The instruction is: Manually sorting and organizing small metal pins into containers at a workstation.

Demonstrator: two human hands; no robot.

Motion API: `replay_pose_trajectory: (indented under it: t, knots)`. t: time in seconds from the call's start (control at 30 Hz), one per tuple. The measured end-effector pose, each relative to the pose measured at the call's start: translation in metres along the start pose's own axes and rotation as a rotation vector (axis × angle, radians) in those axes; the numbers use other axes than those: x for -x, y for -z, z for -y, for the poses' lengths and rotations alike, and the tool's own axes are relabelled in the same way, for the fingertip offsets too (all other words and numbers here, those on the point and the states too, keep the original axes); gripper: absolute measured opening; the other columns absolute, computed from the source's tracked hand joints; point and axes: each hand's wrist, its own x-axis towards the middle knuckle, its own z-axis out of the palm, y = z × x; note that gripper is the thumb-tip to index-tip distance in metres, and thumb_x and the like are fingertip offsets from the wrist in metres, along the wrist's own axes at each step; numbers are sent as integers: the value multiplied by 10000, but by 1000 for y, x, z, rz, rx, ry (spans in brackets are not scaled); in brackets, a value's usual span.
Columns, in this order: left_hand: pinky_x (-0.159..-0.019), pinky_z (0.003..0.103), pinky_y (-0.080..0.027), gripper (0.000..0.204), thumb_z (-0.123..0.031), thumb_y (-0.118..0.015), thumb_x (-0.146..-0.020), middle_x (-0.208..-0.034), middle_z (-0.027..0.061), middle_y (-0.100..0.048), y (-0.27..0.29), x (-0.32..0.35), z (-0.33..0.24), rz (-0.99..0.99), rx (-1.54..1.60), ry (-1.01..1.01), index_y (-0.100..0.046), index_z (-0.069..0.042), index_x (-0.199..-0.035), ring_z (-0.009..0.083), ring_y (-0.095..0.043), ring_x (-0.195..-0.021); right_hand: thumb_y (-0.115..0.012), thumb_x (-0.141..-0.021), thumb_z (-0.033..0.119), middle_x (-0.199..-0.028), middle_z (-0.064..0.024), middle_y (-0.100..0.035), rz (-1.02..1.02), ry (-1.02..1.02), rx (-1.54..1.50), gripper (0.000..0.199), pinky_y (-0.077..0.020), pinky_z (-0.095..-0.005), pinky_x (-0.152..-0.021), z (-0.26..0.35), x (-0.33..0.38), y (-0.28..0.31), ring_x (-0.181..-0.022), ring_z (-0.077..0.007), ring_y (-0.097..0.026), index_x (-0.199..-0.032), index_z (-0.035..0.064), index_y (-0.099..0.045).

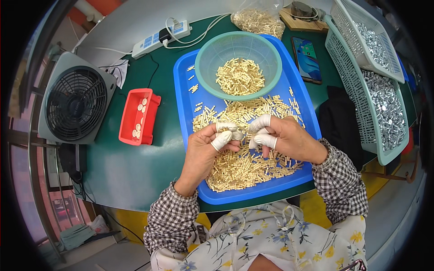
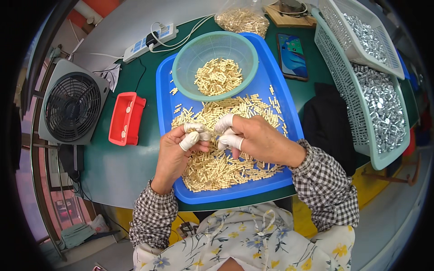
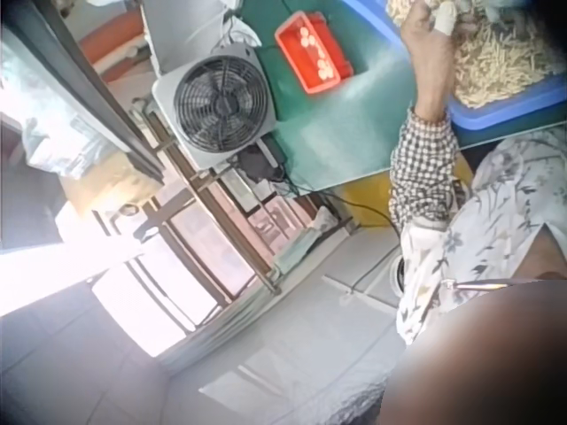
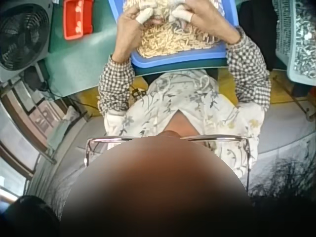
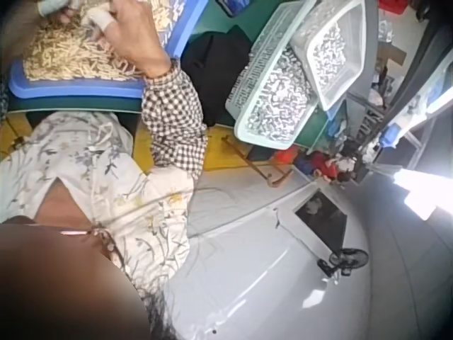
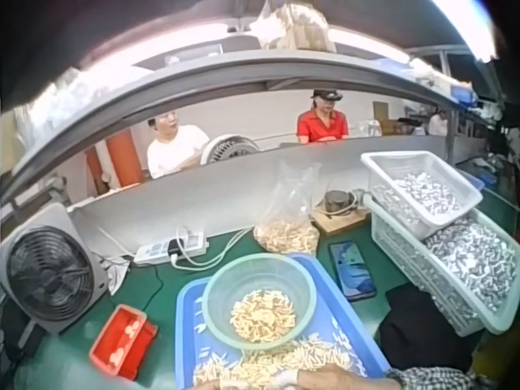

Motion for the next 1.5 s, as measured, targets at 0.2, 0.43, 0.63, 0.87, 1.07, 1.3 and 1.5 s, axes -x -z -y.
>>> replay_pose_trajectory:
  t: [0.2, 0.43, 0.63, 0.87, 1.07, 1.3, 1.5]
  knots:
    - [-705, 275, -550, 208, -71, -560, -889, -928, 123, -661, 0, 13, -2, 24, -137, 56, -590, 28, -1069, 159, -647, -778, -499, -897, 12, -830, -109, -656, -103, -72, -174, 221, -490, -223, -527, 3, -1, -3, -583, -106, -617, -1115, -17, -475]
    - [-680, 256, -541, 223, -68, -553, -893, -914, 111, -662, 1, 31, -20, 15, -145, 62, -592, 21, -1093, 142, -638, -751, -450, -916, 35, -776, -85, -628, -322, -51, -90, 215, -444, -202, -464, 23, -34, 25, -498, -102, -549, -1120, -30, -474]
    - [-650, 232, -528, 228, -79, -551, -898, -874, 85, -657, 5, 45, -38, 24, -156, 75, -595, 20, -1099, 119, -620, -712, -452, -905, 30, -723, -69, -618, -341, -12, 332, 230, -434, -199, -455, 60, -44, 26, -483, -92, -528, -1115, -45, -507]
    - [-644, 226, -528, 221, -72, -537, -905, -876, 73, -651, 13, 48, -36, -41, -142, 49, -598, 18, -1097, 109, -610, -711, -516, -878, 37, -768, -93, -662, -305, -22, 85, 243, -480, -211, -506, 69, -25, -3, -544, -93, -587, -1103, -35, -574]
    - [-696, 234, -527, 224, -50, -518, -910, -927, 70, -644, 25, 43, -28, -1, -116, 50, -591, 29, -1107, 106, -605, -753, -587, -839, 24, -788, -93, -675, -160, 75, 250, 179, -500, -234, -518, 52, -11, -35, -603, -121, -641, -1007, -7, -641]
    - [-712, 239, -526, 224, -38, -517, -907, -940, 73, -646, 23, 35, -20, -6, -199, 7, -593, 23, -1108, 108, -607, -781, -597, -830, 23, -726, -103, -657, -213, 192, 356, 192, -495, -250, -503, 36, -12, -36, -576, -137, -637, -1016, 0, -641]
    - [-714, 239, -523, 219, -42, -520, -907, -940, 71, -645, 19, 33, -20, -16, -226, 10, -596, 22, -1103, 107, -604, -782, -601, -828, 23, -713, -101, -656, -217, 202, 351, 198, -494, -255, -498, 30, -11, -34, -567, -130, -634, -1020, 5, -644]
